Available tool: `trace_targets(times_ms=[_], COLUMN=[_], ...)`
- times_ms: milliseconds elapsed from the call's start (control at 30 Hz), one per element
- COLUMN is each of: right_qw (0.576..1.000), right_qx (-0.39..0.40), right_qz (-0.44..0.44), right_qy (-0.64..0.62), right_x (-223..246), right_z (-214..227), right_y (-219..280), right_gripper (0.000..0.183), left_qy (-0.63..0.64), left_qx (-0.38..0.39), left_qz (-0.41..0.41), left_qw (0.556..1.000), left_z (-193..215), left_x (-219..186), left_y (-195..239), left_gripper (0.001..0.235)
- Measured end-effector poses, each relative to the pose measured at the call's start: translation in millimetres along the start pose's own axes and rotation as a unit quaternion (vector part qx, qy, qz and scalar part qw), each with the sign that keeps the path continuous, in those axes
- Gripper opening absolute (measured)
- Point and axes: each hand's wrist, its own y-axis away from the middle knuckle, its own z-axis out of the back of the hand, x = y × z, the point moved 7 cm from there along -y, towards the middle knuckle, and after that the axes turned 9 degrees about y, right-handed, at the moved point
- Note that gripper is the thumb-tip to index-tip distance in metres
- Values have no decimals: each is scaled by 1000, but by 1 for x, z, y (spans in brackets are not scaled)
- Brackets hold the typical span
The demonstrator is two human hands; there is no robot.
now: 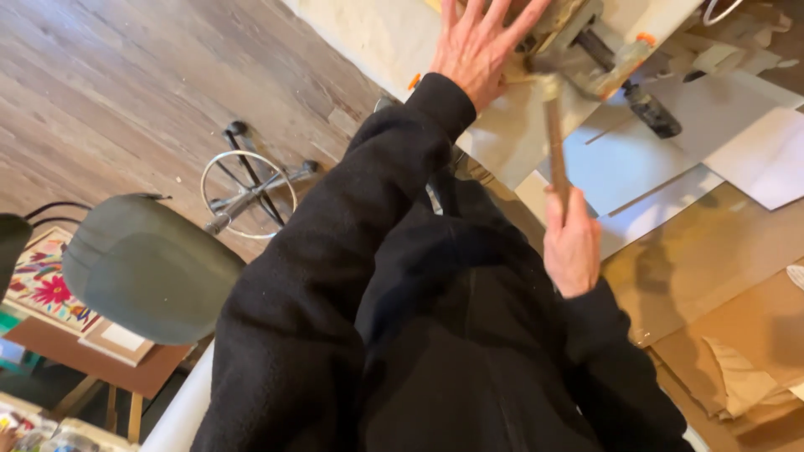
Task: Assembling wooden picture frame segments using a miter clamp, hammer, and nails.
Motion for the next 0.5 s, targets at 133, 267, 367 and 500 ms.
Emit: trace_targets(times_ms=[133,267,367,500], right_qw=[981,987,983,981], right_qx=[38,14,113,94], right_qz=[-178,-157,-141,-166], right_qy=[-64,-38,6,-20], right_x=[-5,-17,-28,-18], right_z=[16,3,-12,16], right_y=[7,11,-3,8], right_gripper=[19,22,19,19], left_qy=[-2,-28,-24,-22], left_qx=[39,13,24,20], left_qz=[15,0,4,7], left_qw=[999,1000,999,1000], left_z=[-24,-17,-16,-3], left_x=[7,3,4,-5], left_y=[14,10,9,7], left_gripper=[100,103,105,109])
